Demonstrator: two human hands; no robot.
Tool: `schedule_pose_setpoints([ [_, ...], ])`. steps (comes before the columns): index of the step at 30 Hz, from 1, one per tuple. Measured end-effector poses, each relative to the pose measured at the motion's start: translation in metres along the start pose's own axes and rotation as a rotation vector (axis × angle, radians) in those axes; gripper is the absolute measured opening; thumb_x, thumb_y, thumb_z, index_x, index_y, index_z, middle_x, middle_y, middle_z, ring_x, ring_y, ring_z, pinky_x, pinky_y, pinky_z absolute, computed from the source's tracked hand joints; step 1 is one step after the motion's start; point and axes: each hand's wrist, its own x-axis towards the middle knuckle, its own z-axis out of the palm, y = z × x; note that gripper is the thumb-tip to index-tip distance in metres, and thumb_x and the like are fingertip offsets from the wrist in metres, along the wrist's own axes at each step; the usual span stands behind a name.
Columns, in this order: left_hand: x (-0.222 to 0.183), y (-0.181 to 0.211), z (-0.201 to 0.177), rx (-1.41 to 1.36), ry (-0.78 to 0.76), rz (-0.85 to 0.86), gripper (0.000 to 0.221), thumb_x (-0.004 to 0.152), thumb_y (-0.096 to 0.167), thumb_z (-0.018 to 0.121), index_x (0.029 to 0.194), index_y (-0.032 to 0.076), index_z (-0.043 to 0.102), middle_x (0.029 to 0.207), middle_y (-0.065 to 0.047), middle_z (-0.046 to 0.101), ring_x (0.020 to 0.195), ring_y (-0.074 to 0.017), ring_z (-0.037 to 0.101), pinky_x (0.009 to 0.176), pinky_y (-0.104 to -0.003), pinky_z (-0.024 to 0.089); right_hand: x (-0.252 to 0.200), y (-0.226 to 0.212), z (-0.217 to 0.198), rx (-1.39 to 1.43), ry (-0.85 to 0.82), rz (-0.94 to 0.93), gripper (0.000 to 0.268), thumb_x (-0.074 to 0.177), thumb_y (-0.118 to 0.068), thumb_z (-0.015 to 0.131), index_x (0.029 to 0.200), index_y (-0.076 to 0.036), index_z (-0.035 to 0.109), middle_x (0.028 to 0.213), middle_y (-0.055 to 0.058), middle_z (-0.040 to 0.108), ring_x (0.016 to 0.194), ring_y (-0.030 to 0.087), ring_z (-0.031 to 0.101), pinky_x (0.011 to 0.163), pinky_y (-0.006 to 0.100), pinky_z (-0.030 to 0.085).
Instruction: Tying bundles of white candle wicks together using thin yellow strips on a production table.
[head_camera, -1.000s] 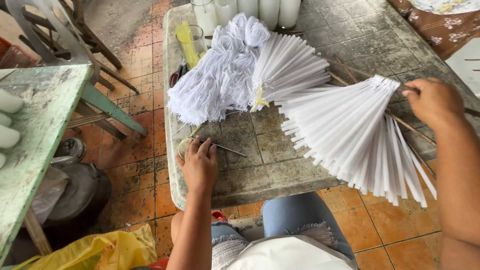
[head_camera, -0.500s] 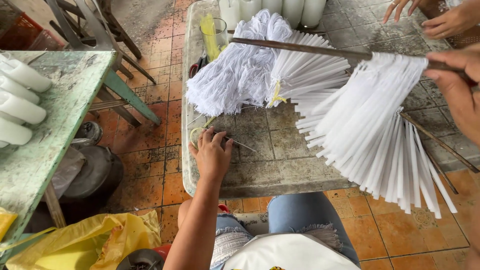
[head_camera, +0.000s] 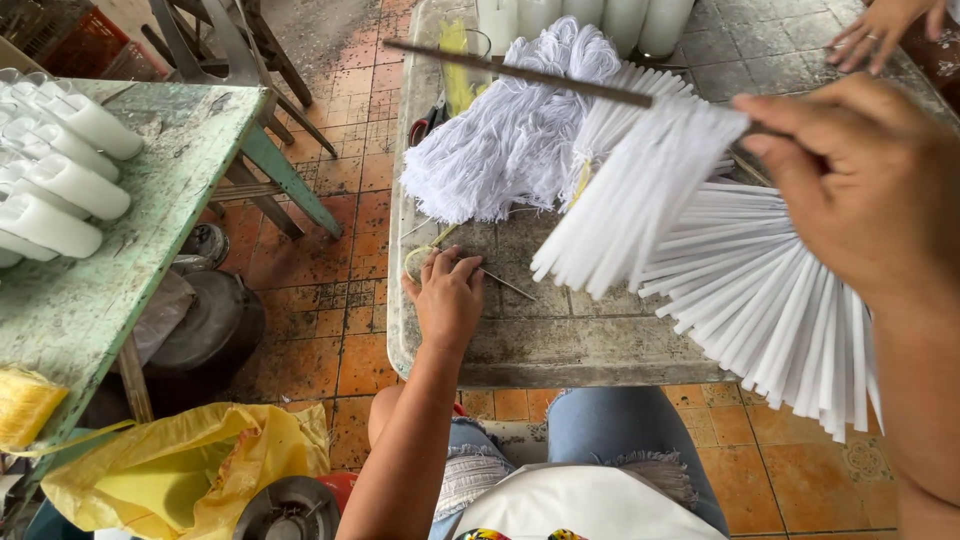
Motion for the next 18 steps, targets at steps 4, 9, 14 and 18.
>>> schedule_pose_setpoints([
  [4,0.0,0.0,0.001,0.0,0.032,0.011,0.024,0.095,0.035,0.066,0.116,0.03,0.077,0.137,0.0,0.062,0.137,-0.0311,0.047,0.111,-0.078,0.017,0.004,-0.01,0.033,-0.182,-0.055,0.021,0.021,0.111,-0.011,0.086,0.131,-0.007,0.084,0.104,0.011,0.073,0.065,0.015,0.051,0.049,0.027,0.039],
  [9,-0.001,-0.002,-0.005,-0.051,0.153,0.002,0.02,0.092,0.032,0.072,0.11,0.029,0.078,0.132,0.002,0.064,0.133,-0.0294,0.048,0.11,-0.081,0.013,0.004,-0.014,0.055,-0.227,-0.042,0.026,0.021,0.109,-0.02,0.085,0.129,-0.013,0.085,0.106,0.002,0.074,0.074,0.017,0.065,0.053,0.032,0.05],
  [14,0.018,0.001,-0.054,0.134,-0.024,0.246,0.031,0.097,0.009,0.062,0.121,0.025,0.073,0.128,-0.009,0.068,0.128,-0.0323,0.055,0.113,-0.082,0.012,0.007,-0.016,0.049,-0.248,-0.033,0.003,0.019,0.113,-0.018,0.086,0.131,-0.012,0.087,0.112,0.002,0.074,0.09,0.02,0.071,0.065,0.036,0.054],
  [18,0.039,-0.033,-0.045,0.173,-0.076,0.417,0.024,0.095,0.006,0.061,0.107,0.021,0.077,0.111,-0.006,0.07,0.111,-0.0323,0.059,0.11,-0.087,0.013,0.01,-0.012,0.05,-0.245,-0.132,0.014,0.025,0.108,-0.02,0.081,0.131,-0.012,0.083,0.105,0.002,0.07,0.083,0.021,0.067,0.063,0.038,0.058],
])
